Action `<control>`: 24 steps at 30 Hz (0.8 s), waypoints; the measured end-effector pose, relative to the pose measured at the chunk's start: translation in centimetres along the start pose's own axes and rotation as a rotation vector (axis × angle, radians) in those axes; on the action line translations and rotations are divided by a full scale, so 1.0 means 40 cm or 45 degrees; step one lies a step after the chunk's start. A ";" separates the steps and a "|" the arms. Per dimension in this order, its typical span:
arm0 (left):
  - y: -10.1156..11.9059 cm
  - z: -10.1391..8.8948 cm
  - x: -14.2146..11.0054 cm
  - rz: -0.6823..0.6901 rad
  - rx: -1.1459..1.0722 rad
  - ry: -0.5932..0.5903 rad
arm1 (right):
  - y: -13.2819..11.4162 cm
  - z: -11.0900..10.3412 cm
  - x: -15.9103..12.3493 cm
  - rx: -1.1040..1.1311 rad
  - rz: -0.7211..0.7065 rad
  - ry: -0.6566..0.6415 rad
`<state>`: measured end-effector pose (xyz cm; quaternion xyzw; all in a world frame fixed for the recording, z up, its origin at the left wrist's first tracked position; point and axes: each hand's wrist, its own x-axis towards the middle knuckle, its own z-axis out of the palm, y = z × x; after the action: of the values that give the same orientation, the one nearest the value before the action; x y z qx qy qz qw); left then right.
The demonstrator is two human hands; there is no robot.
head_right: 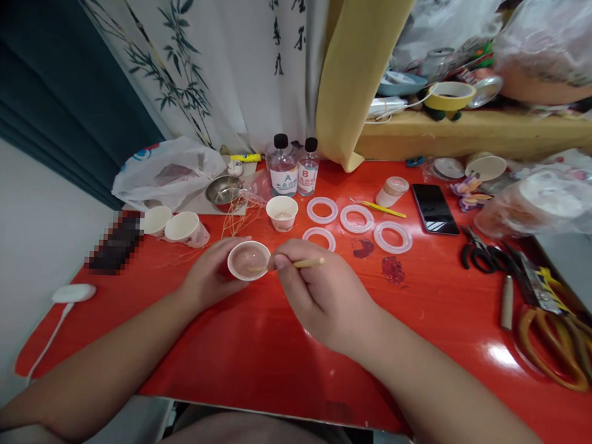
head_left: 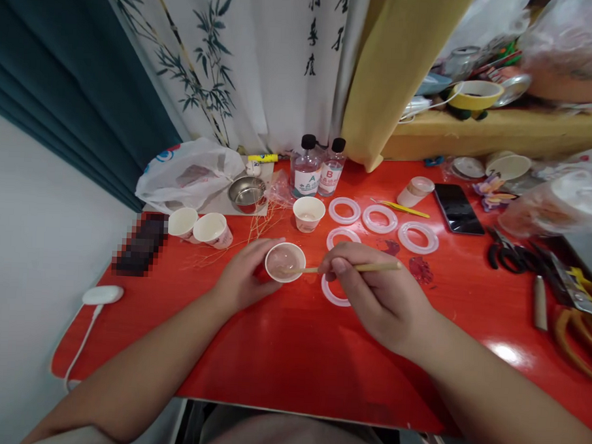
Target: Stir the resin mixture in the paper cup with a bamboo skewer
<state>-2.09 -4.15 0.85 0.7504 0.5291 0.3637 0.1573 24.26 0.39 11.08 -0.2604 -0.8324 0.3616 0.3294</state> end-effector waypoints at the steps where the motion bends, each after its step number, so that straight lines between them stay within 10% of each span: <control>1: -0.001 0.000 0.000 0.009 -0.006 0.003 | -0.002 0.000 -0.001 0.007 -0.013 0.001; 24: 0.013 -0.002 0.001 -0.050 -0.063 -0.059 | -0.002 0.001 0.003 -0.006 -0.052 0.049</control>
<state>-1.80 -4.34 1.24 0.7439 0.5309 0.3561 0.1951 24.11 0.40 11.17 -0.2511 -0.8320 0.3477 0.3520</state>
